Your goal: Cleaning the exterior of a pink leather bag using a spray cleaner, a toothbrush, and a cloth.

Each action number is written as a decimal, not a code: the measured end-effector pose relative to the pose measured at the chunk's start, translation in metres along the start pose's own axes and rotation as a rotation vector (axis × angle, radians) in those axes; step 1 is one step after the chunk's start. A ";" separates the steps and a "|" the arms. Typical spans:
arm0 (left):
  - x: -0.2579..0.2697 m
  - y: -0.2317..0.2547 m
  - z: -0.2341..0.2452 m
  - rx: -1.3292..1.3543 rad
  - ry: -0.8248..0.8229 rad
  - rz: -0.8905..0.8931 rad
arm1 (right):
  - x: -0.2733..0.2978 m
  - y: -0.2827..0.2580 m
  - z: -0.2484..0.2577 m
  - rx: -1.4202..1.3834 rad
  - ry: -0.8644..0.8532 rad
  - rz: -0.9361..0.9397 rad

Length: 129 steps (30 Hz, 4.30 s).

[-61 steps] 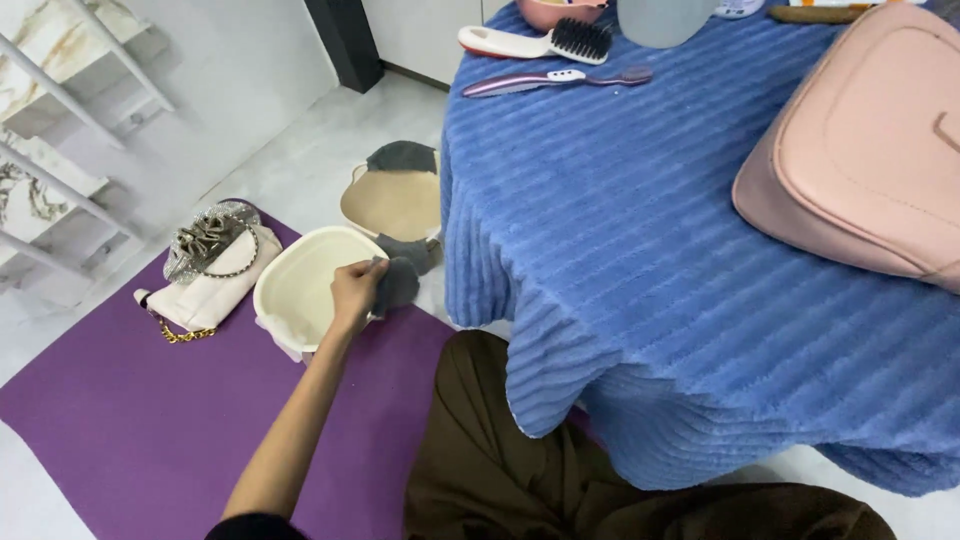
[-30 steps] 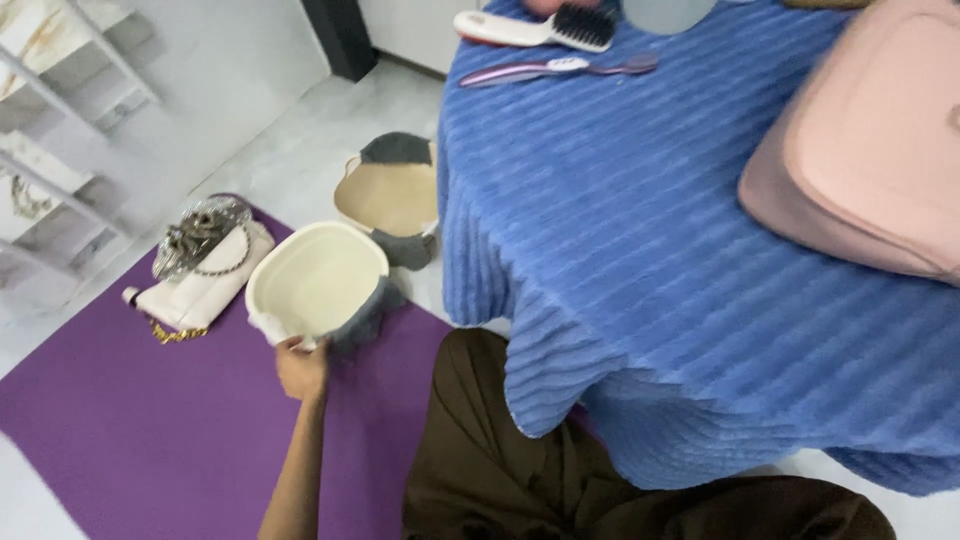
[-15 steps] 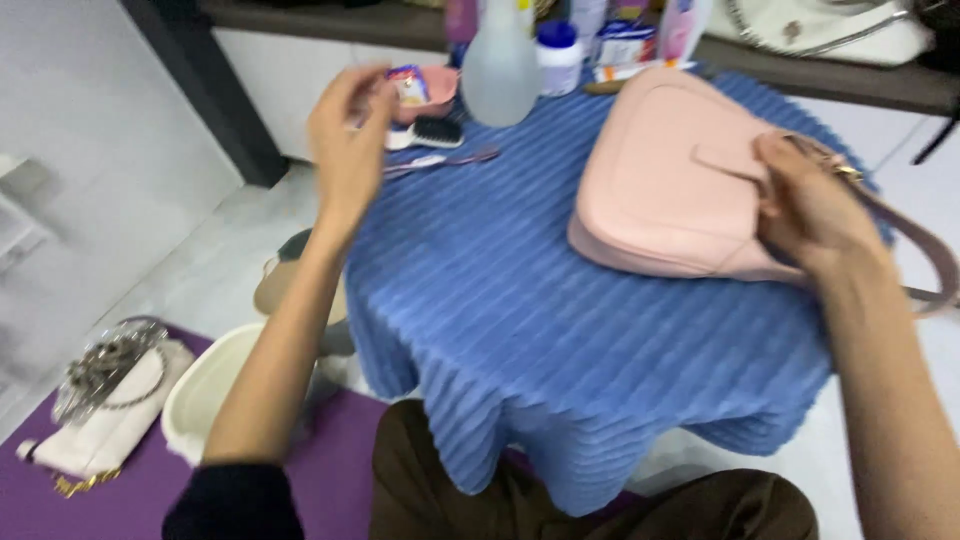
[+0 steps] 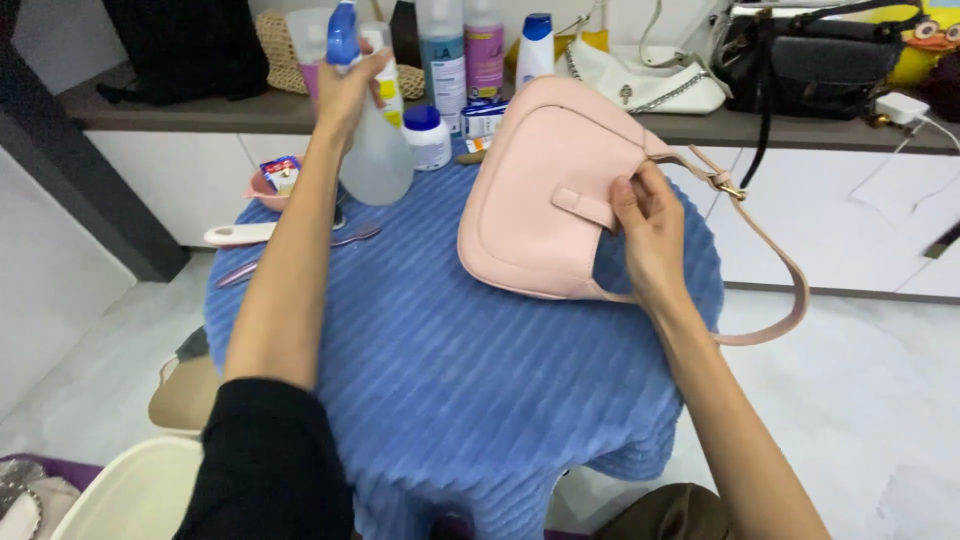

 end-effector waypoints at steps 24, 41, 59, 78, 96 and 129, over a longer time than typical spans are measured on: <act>0.173 0.212 -0.127 -0.122 -0.514 -0.093 | -0.004 0.015 0.027 -0.310 0.217 -0.239; 0.154 0.180 -0.132 -0.395 -0.508 -0.044 | 0.001 0.021 0.003 -0.210 0.049 -0.362; 0.175 0.209 -0.155 -0.290 -0.615 0.065 | -0.001 0.023 -0.001 -0.299 -0.011 -0.449; 0.214 0.217 -0.078 -0.550 -0.633 0.261 | 0.000 0.018 -0.001 -0.266 -0.036 -0.406; 0.171 0.200 -0.085 -0.423 -0.480 0.080 | 0.003 0.014 -0.002 -0.283 -0.017 -0.448; 0.138 0.098 0.094 -1.634 -0.686 0.376 | 0.004 0.032 0.001 -0.284 -0.099 -0.458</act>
Point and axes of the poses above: each hand's wrist, its own x-axis away from the middle knuckle, its own z-axis out of the back of the hand, y = z × x, the point moved 6 cm from there along -x, towards the middle knuckle, and after that the axes turned 2 degrees about -z, right-handed, at the moved point
